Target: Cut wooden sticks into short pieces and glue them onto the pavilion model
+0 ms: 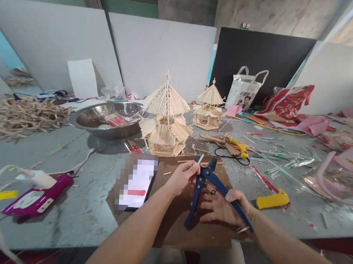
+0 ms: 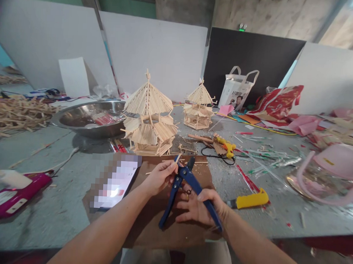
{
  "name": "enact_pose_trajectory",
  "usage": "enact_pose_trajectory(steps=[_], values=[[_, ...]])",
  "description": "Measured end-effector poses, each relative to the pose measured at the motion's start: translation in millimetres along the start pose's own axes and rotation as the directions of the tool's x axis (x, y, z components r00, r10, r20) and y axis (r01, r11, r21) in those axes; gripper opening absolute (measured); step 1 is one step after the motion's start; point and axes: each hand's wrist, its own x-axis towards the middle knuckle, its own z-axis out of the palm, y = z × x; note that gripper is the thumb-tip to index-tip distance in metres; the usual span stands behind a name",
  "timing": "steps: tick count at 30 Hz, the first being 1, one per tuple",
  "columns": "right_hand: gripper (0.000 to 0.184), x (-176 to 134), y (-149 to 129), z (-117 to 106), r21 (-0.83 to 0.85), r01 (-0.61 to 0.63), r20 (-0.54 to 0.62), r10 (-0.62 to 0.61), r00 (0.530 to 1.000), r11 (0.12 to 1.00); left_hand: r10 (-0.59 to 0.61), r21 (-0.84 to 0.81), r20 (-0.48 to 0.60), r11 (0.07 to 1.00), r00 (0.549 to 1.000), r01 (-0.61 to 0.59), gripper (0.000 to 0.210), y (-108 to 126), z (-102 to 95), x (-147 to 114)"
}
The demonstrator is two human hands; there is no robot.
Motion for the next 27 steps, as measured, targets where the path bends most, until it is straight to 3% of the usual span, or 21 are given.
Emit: enact_pose_trajectory(steps=[4,7,9,11,12,15,17,22,27], values=[[0.057,1.8,7.0,15.9,-0.327,-0.111,-0.325,-0.002,0.946,0.938,-0.016,-0.012,0.028,1.0,0.999,0.016,0.028,0.4,4.5,-2.2],[0.055,-5.9,0.8,15.6,-0.372,-0.156,-0.413,-0.013,0.911,0.915,0.014,-0.023,0.0,1.0,1.0,-0.014,0.028,2.2,5.0,-1.5],[0.052,-13.0,-9.0,10.7,-0.387,-0.179,-0.455,-0.018,0.89,0.904,0.047,0.038,-0.075,0.998,0.996,-0.044,0.03,2.9,3.9,0.1],[0.045,-18.7,-20.8,3.7,-0.51,-0.288,-0.553,-0.053,0.831,0.81,0.072,0.111,-0.159,0.992,0.985,-0.055,0.032,2.6,2.8,1.9],[0.042,-20.3,-26.3,-0.1,-0.613,-0.334,-0.583,-0.125,0.803,0.716,0.079,0.13,-0.184,0.99,0.98,-0.055,0.032,2.1,2.5,2.5],[0.049,-20.1,-36.6,-10.0,-0.805,-0.442,-0.58,-0.374,0.724,0.395,0.09,0.135,-0.197,0.989,0.976,-0.064,0.031,-0.3,3.0,3.2],[0.05,-17.3,-37.4,-14.0,-0.818,-0.494,-0.575,-0.406,0.71,0.295,0.104,0.164,-0.189,0.984,0.976,-0.074,0.03,-1.8,3.8,2.7],[0.051,-8.7,-31.4,-13.4,-0.854,-0.476,-0.52,-0.406,0.751,0.213,0.115,0.243,-0.158,0.967,0.981,-0.075,0.03,-3.7,6.3,1.4],[0.053,-2.0,-32.2,-7.3,-0.855,-0.499,-0.508,-0.409,0.758,0.138,0.104,0.254,-0.129,0.965,0.986,-0.069,0.032,-4.9,7.3,2.5]])
